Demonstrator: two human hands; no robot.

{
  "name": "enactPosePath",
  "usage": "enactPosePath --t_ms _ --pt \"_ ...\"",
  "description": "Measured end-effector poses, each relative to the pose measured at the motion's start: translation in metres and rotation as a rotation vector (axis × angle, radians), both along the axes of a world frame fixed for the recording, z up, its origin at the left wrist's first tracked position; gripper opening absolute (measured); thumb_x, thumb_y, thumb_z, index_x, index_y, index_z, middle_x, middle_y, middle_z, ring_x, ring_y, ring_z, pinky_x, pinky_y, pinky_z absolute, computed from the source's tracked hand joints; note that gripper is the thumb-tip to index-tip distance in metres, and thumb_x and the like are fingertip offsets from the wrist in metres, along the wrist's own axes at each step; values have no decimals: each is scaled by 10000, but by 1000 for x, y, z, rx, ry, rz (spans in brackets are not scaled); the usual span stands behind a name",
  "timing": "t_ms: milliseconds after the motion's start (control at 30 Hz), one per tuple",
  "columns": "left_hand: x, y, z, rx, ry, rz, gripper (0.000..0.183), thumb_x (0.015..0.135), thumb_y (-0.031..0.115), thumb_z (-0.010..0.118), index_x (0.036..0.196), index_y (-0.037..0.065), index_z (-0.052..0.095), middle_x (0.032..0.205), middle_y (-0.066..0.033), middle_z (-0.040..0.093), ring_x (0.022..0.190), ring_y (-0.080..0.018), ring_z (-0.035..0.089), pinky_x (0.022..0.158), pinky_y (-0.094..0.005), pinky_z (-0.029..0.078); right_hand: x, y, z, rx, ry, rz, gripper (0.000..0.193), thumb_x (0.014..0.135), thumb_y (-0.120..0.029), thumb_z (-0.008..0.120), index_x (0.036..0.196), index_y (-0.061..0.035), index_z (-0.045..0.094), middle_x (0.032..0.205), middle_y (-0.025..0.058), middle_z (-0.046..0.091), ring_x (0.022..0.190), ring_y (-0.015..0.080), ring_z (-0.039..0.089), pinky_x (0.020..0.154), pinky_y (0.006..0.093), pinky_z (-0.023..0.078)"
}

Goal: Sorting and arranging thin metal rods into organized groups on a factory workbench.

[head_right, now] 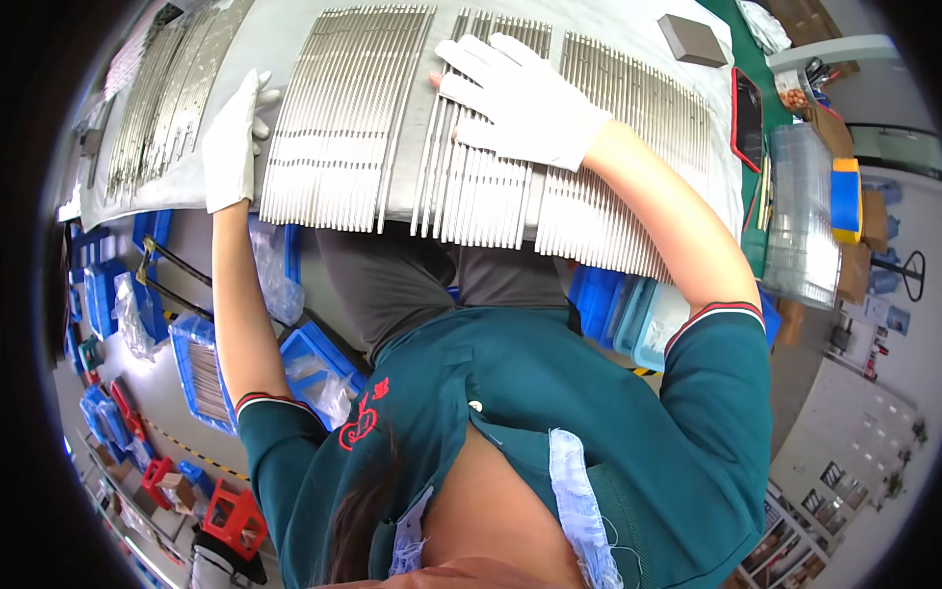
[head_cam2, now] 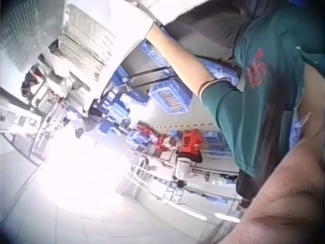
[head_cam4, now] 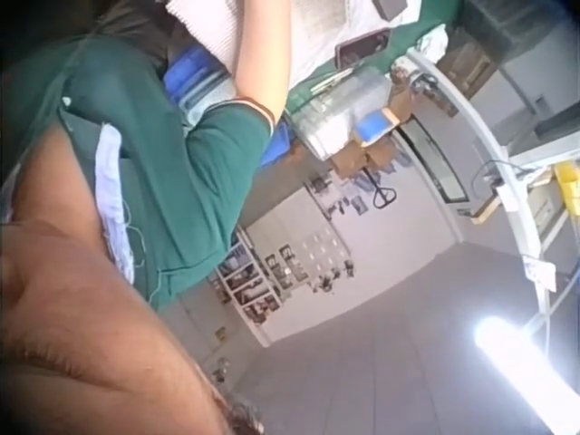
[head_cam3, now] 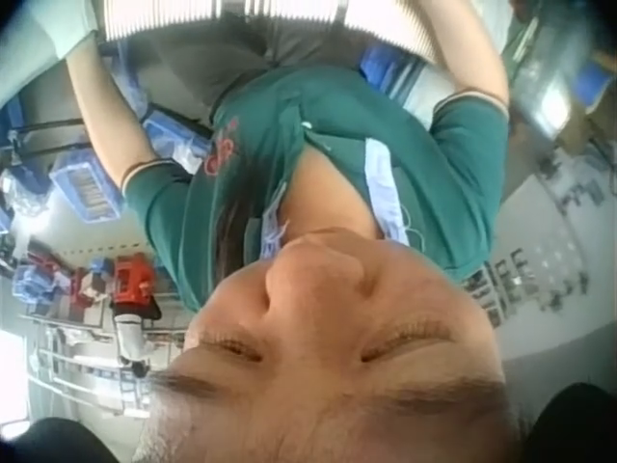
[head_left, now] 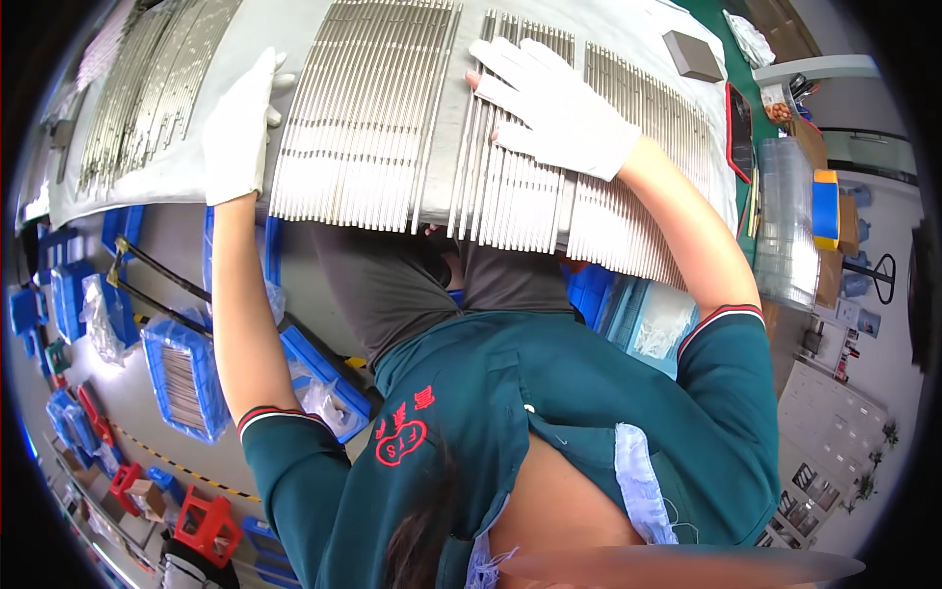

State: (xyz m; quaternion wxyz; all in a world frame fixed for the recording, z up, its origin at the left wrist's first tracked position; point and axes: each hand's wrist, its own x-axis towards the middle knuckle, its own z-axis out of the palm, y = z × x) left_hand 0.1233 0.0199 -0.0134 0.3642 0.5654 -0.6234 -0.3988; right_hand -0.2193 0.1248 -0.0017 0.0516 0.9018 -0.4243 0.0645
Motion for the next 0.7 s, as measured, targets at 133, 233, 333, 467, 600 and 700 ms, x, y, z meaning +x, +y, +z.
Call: enactPosePath --t_ms 133,233,333,467,600,700 --pt "3 -1 -5 -132 21 -46 392 1026 367 554 1280 115 716 1014 8 751 642 -48 420 596 -201 381 22 -15 -4 -32 -15 31 636 1026 -478 447 1527 -87 430 1603 159 368 1494 311 335 1233 476 223" --pt "0 1 0 42 58 26 509 1020 481 550 1291 76 698 1001 23 722 629 -25 356 570 -166 305 40 -27 -9 -73 -58 34 624 1029 -470 439 1514 -76 441 1592 163 381 1484 314 351 1231 477 225" --pt "-6 5 4 10 91 33 516 1020 482 550 1292 69 698 961 23 717 602 -26 354 564 -161 312 47 -35 -11 -100 -49 61 611 1029 -453 438 1502 -67 449 1585 167 389 1479 316 357 1232 467 228" --pt "-7 5 5 2 194 64 501 1026 471 545 1280 70 705 951 5 726 593 -21 370 585 -154 336 39 -26 -4 -59 -17 51 592 1024 -420 446 1493 -58 458 1584 165 392 1480 305 354 1234 439 230" --pt "6 -7 -11 -46 299 92 500 1037 454 534 1268 43 699 1016 -70 747 639 -20 484 602 -167 408 12 -2 8 21 12 31 594 1009 -378 493 1500 -48 452 1599 166 366 1492 297 329 1244 445 213" --pt "11 -9 -16 -93 343 109 508 1048 444 514 1288 26 674 1054 -116 739 690 -48 567 636 -187 467 -9 8 12 52 56 18 614 984 -349 540 1511 -51 441 1601 169 363 1492 299 325 1245 453 209"
